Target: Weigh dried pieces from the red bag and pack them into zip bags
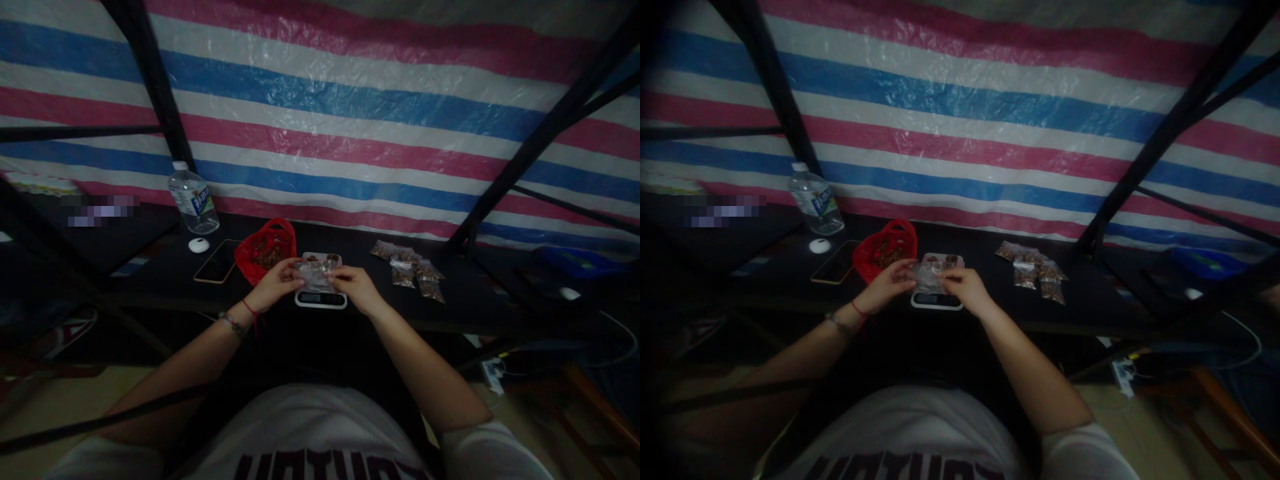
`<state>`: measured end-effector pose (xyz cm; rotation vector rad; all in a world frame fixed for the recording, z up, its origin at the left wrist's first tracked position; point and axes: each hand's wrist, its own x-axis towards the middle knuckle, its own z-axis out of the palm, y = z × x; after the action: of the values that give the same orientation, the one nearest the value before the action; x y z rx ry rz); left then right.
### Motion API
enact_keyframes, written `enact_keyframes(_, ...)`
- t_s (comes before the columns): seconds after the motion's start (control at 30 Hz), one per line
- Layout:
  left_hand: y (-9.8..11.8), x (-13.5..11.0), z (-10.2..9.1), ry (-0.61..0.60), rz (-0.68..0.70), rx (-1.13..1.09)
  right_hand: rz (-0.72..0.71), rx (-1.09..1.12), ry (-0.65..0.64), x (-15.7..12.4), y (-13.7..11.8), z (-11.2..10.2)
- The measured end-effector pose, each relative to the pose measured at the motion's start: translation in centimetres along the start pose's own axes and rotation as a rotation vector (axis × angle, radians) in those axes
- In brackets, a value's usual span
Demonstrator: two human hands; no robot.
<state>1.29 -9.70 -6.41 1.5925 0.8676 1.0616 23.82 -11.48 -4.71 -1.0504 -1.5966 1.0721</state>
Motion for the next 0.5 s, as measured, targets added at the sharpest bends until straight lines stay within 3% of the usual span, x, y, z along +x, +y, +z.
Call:
enact_keyframes(0.2,-0.2,-0.1,0.7,0.065,-0.152,-0.296,-0.041,-0.087,0.031,0.4,0.7,-0.7)
enact_keyframes(0.5,0.3,-0.1,0.8,0.033,-0.174,-0.321,-0.073,-0.106,-0.03,0.7,1.2,-1.4)
